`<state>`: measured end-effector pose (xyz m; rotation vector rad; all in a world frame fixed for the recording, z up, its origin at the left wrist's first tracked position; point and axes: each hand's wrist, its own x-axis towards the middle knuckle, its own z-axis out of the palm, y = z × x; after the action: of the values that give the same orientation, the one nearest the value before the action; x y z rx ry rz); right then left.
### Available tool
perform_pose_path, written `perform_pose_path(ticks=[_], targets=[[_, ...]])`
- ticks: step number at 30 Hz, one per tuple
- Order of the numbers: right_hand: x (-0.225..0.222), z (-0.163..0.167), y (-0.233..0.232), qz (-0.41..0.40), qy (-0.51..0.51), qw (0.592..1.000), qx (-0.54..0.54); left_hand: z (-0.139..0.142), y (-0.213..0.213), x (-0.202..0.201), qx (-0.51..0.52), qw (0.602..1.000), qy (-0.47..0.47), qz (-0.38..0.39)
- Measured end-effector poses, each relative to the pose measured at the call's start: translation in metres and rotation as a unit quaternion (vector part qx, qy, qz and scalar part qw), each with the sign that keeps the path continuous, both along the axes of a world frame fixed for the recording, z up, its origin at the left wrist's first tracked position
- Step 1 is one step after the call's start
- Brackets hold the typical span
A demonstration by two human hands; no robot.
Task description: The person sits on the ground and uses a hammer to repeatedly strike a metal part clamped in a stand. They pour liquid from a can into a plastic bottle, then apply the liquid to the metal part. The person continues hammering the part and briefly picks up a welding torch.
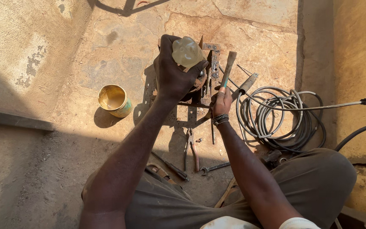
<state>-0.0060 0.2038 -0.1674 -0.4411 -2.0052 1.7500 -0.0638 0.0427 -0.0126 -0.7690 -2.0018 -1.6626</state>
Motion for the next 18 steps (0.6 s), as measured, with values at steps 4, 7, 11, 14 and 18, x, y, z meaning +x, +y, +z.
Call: perform_pose_path(ticks=[4,7,11,14,18], targets=[[-0.005,-0.006,0.009,0.04,-0.097,0.988,0.114,-0.002,0.0,-0.001,0.036,0.997,-0.051,-0.036],[-0.011,-0.018,0.011,-0.008,-0.057,0.997,-0.057,-0.004,0.001,-0.002,0.02,0.998,-0.055,-0.023],[-0.015,-0.022,0.012,0.054,-0.076,0.95,0.297,-0.007,0.002,-0.004,-0.008,0.999,-0.042,0.017],[-0.013,-0.023,0.013,0.016,-0.092,0.978,0.186,-0.008,0.005,-0.007,0.021,0.999,-0.042,-0.011],[-0.011,-0.024,0.004,-0.024,-0.022,0.999,-0.035,-0.01,0.008,-0.007,0.012,0.998,-0.062,0.0]])
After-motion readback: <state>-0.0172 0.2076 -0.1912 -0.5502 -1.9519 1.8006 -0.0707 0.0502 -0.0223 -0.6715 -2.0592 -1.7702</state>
